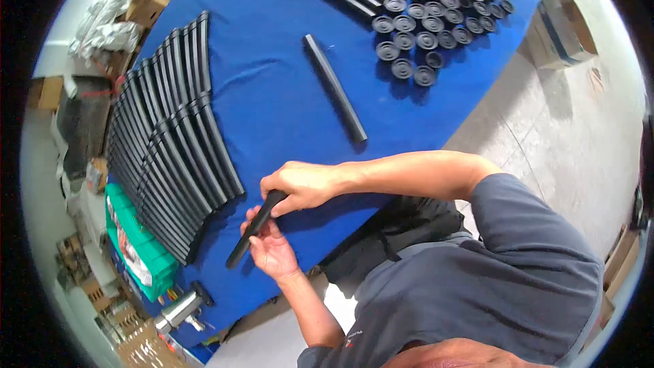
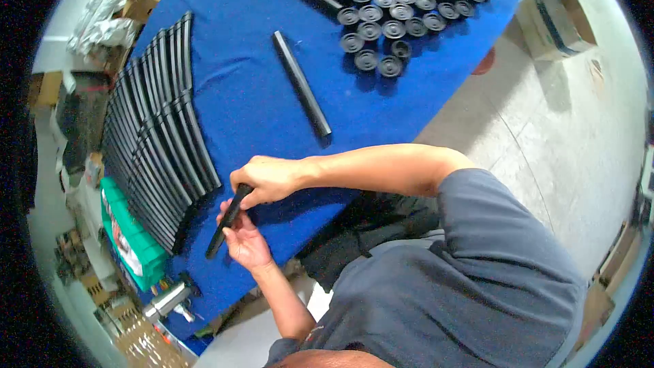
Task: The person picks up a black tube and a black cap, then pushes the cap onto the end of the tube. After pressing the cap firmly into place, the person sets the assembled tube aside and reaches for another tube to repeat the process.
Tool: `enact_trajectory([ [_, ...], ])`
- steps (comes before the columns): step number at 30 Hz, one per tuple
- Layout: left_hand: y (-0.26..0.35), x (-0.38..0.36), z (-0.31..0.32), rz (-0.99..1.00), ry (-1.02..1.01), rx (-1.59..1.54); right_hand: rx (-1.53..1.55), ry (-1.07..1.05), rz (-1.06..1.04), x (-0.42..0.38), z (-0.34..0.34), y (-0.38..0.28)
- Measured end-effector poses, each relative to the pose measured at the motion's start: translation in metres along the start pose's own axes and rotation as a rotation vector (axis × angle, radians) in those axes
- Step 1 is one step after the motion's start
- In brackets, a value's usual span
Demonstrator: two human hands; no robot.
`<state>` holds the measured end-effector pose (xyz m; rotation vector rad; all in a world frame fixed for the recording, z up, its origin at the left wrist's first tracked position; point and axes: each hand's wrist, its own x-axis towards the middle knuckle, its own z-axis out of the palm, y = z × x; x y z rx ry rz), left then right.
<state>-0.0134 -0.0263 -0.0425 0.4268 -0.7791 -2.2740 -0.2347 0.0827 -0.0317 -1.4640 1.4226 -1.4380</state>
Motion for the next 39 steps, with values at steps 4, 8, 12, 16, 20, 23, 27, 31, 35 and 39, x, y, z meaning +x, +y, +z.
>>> enact_trajectory([
  [4, 0.000, 0.001, -0.012, -0.012, -0.059, -0.076, 0.034, -0.015, 0.009, 0.000, -0.002, -0.009],
  [8, -0.002, 0.001, -0.007, -0.017, -0.019, -0.053, 0.143, -0.058, 0.204, 0.003, -0.008, -0.016],
  [12, -0.001, 0.001, -0.007, -0.039, 0.007, -0.097, -0.016, 0.070, -0.059, 0.004, -0.003, -0.008],
  [16, -0.001, 0.001, -0.003, -0.046, -0.002, -0.087, 0.173, -0.090, 0.309, 0.007, -0.018, -0.037],
  [20, -0.001, 0.002, -0.003, -0.059, 0.001, -0.171, -0.049, 0.066, -0.048, 0.003, -0.004, -0.010],
  [23, -0.001, 0.002, -0.004, -0.064, -0.008, -0.185, 0.057, -0.050, 0.256, 0.005, -0.015, -0.033],
  [27, -0.002, 0.003, -0.002, -0.052, 0.020, -0.142, -0.056, 0.020, 0.018, 0.004, -0.010, -0.016],
  [31, -0.003, 0.003, -0.002, -0.049, 0.033, -0.135, 0.004, 0.047, 0.056, 0.009, -0.009, -0.022],
  [35, -0.003, 0.004, -0.001, -0.045, 0.017, -0.116, -0.003, -0.012, 0.181, 0.008, -0.016, -0.032],
  [39, -0.002, 0.005, -0.002, -0.062, 0.020, -0.139, 0.011, 0.013, 0.205, 0.007, -0.013, -0.027],
])
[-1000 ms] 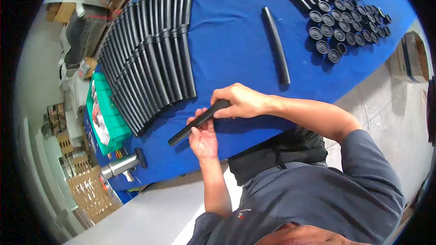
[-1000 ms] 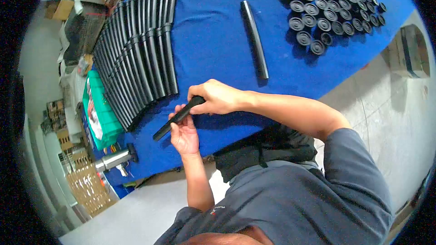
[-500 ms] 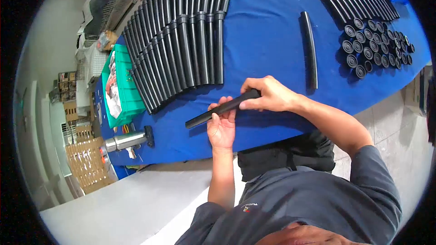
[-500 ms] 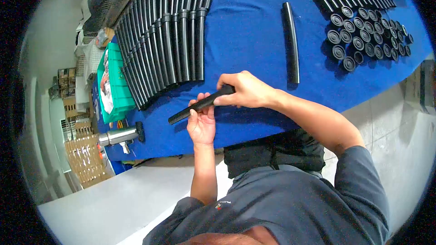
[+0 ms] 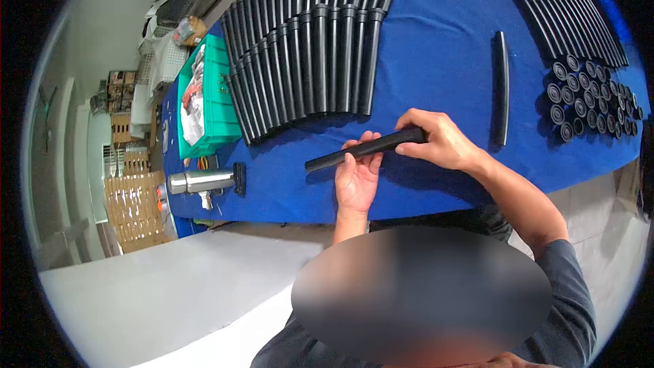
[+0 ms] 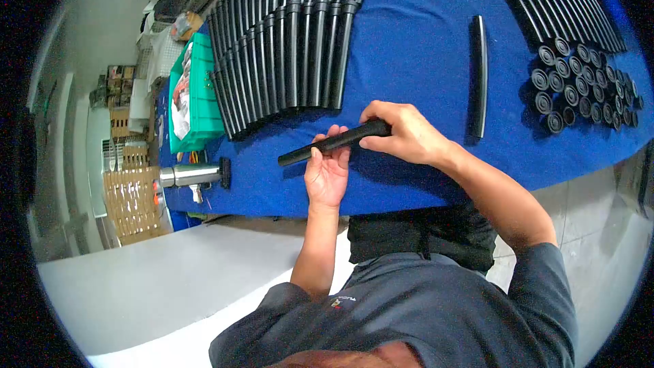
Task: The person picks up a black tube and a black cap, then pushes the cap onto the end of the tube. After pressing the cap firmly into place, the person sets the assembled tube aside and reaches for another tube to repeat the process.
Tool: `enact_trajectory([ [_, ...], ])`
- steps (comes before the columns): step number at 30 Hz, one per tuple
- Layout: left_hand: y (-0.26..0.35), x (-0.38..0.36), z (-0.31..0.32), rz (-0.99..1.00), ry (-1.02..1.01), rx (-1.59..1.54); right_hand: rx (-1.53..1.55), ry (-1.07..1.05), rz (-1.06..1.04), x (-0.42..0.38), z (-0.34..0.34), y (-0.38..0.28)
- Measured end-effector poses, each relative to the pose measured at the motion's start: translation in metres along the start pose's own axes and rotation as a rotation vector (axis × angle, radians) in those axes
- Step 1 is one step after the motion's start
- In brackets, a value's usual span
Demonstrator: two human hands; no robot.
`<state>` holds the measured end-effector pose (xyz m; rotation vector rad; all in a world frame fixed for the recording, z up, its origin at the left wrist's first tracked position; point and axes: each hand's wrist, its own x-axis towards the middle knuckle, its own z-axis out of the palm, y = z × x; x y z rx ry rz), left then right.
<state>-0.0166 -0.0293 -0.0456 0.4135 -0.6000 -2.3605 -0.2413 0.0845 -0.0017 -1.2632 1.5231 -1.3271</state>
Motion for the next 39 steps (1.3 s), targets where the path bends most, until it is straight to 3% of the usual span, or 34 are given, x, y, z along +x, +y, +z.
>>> enact_trajectory([
  [2, -0.001, 0.000, 0.000, 0.010, -0.011, -0.010, 0.157, -0.111, 0.310, 0.000, -0.006, -0.015],
  [6, -0.002, 0.000, 0.003, 0.019, -0.020, -0.015, -0.142, 0.123, -0.379, 0.006, 0.005, 0.006],
  [9, -0.001, 0.001, 0.004, 0.012, -0.028, -0.005, 0.085, -0.033, 0.159, 0.000, 0.000, -0.008],
  [12, -0.001, 0.002, 0.003, 0.005, -0.032, -0.003, 0.154, -0.063, 0.203, 0.000, 0.000, -0.003],
  [15, -0.002, 0.002, 0.002, 0.016, -0.021, -0.012, -0.127, 0.122, -0.328, 0.006, 0.006, 0.008],
  [18, -0.001, 0.001, 0.005, 0.020, -0.017, -0.009, 0.235, -0.015, 0.245, 0.000, 0.003, -0.008],
  [21, -0.002, 0.001, 0.006, 0.015, -0.014, -0.009, -0.078, 0.031, -0.170, 0.002, 0.002, 0.002],
  [27, -0.002, 0.001, 0.006, 0.019, -0.031, -0.009, 0.279, -0.068, 0.270, 0.001, 0.000, -0.008],
  [39, -0.002, -0.001, 0.007, 0.032, -0.023, 0.027, 0.213, -0.088, 0.218, 0.002, 0.000, -0.003],
])
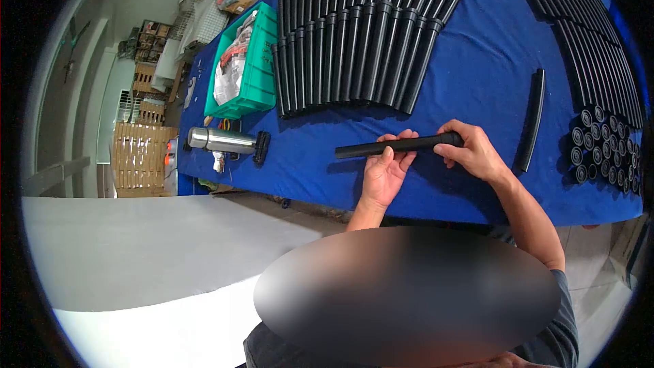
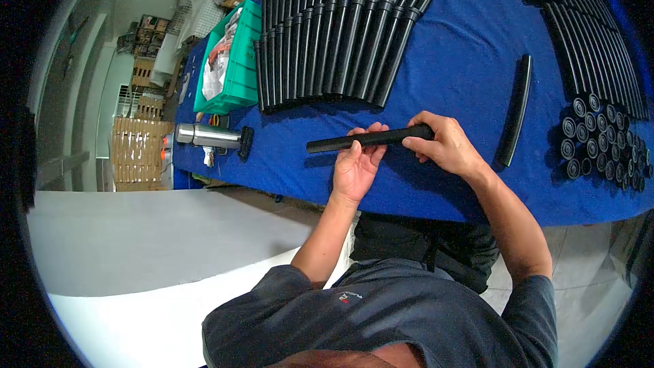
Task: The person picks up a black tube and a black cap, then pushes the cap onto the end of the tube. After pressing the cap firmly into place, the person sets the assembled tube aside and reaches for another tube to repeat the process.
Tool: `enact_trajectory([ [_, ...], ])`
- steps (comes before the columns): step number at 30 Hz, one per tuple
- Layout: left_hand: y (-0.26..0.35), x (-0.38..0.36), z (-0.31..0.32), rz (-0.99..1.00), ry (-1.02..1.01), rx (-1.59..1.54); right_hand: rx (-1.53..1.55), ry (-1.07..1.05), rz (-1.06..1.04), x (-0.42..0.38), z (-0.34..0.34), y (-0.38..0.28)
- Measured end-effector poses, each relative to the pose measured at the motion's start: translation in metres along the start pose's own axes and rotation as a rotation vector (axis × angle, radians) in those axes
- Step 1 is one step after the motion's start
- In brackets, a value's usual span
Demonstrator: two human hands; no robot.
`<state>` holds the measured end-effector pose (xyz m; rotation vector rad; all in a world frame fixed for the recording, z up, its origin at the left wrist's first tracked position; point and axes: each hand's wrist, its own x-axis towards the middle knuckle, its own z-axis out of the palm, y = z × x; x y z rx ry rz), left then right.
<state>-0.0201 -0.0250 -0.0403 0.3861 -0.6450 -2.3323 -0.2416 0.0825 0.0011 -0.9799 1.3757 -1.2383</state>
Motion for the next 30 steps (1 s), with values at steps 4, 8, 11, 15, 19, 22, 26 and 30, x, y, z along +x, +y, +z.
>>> enact_trajectory([
  [4, 0.000, 0.001, 0.001, -0.003, 0.002, -0.016, -0.013, 0.031, -0.131, -0.001, 0.004, 0.002],
  [8, -0.001, 0.001, -0.001, -0.001, -0.015, -0.032, 0.061, 0.017, 0.058, -0.002, 0.003, -0.008],
  [11, 0.001, 0.002, -0.001, -0.027, -0.019, -0.036, 0.009, 0.017, 0.022, -0.002, 0.000, -0.004],
  [15, 0.000, 0.001, -0.002, -0.018, 0.005, -0.041, -0.016, 0.070, -0.124, 0.000, 0.004, 0.004],
  [19, 0.000, 0.001, -0.001, -0.021, 0.002, -0.055, -0.090, 0.045, -0.181, -0.001, 0.002, -0.002],
  [22, 0.000, 0.002, -0.003, -0.027, -0.002, -0.063, -0.227, 0.089, -0.389, 0.003, 0.002, 0.003],
  [26, 0.001, 0.001, 0.000, -0.035, -0.015, -0.046, 0.048, 0.004, 0.046, -0.002, 0.003, -0.011],
  [30, 0.001, 0.002, 0.002, -0.028, -0.016, 0.008, 0.135, 0.044, -0.047, 0.001, 0.001, 0.003],
])
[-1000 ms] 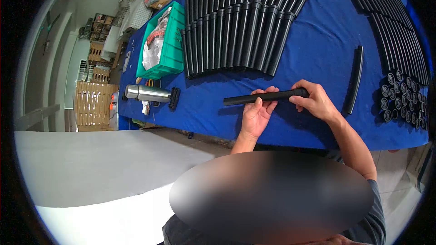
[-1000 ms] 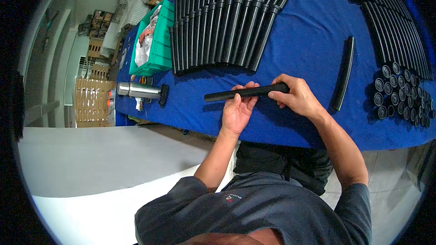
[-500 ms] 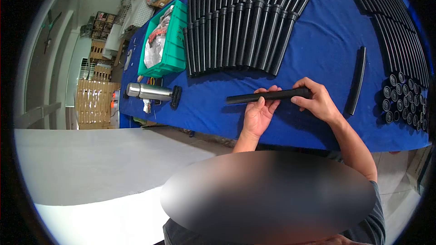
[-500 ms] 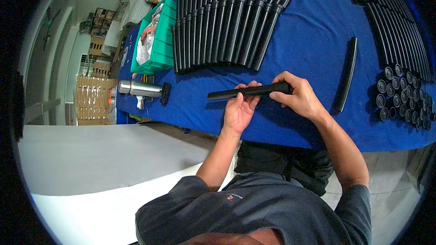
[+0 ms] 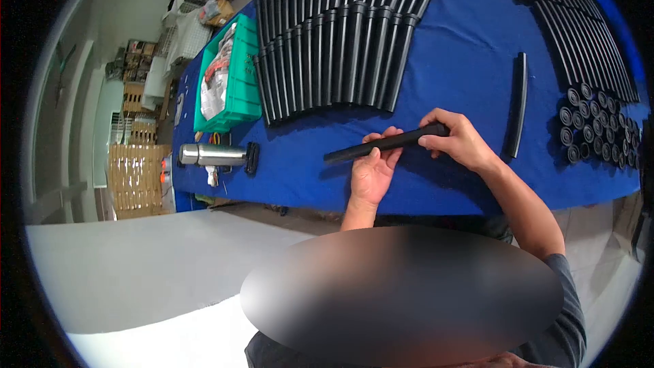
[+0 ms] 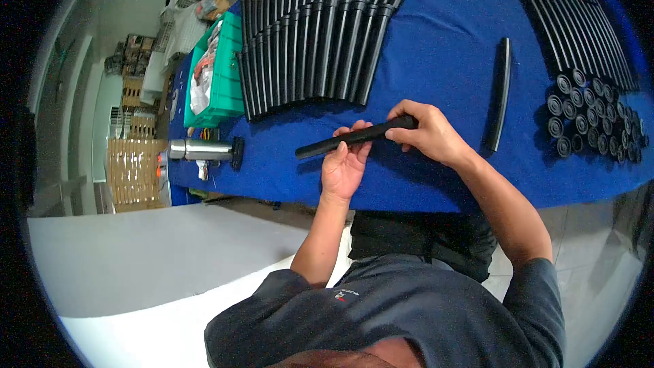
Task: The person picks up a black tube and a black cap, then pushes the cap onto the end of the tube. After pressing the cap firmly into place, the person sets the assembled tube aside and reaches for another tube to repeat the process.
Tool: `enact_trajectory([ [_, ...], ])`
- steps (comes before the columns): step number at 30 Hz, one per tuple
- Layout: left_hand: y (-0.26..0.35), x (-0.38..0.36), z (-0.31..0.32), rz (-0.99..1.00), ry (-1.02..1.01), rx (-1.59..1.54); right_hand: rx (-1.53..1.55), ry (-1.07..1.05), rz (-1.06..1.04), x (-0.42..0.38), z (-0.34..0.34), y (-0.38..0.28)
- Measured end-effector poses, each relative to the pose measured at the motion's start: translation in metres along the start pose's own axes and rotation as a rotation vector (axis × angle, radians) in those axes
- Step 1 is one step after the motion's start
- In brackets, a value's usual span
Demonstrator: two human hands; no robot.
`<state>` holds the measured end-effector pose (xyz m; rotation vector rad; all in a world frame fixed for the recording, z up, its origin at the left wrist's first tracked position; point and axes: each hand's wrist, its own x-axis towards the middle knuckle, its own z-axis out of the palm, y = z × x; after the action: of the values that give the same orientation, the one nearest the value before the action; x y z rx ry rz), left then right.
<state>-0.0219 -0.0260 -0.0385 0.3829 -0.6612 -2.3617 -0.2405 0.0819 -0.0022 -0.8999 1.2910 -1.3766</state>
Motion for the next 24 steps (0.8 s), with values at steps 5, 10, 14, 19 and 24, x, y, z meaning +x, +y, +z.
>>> enact_trajectory([
  [5, 0.016, -0.016, -0.016, 0.044, 0.021, -0.108, 0.157, 0.015, -0.003, 0.000, -0.014, -0.004],
  [10, 0.069, -0.044, -0.037, 0.094, 0.099, 0.037, 0.196, 0.003, -0.013, 0.001, -0.021, -0.004],
  [14, 0.093, -0.047, -0.007, 0.043, 0.116, 1.036, 0.187, -0.099, -0.003, 0.000, -0.022, -0.003],
  [19, 0.061, -0.034, 0.083, 0.024, -0.176, 2.003, 0.144, -0.186, -0.039, 0.000, -0.024, -0.002],
  [24, 0.052, -0.015, 0.070, 0.167, -0.121, 1.914, 0.277, -0.025, -0.042, -0.004, -0.020, -0.006],
])
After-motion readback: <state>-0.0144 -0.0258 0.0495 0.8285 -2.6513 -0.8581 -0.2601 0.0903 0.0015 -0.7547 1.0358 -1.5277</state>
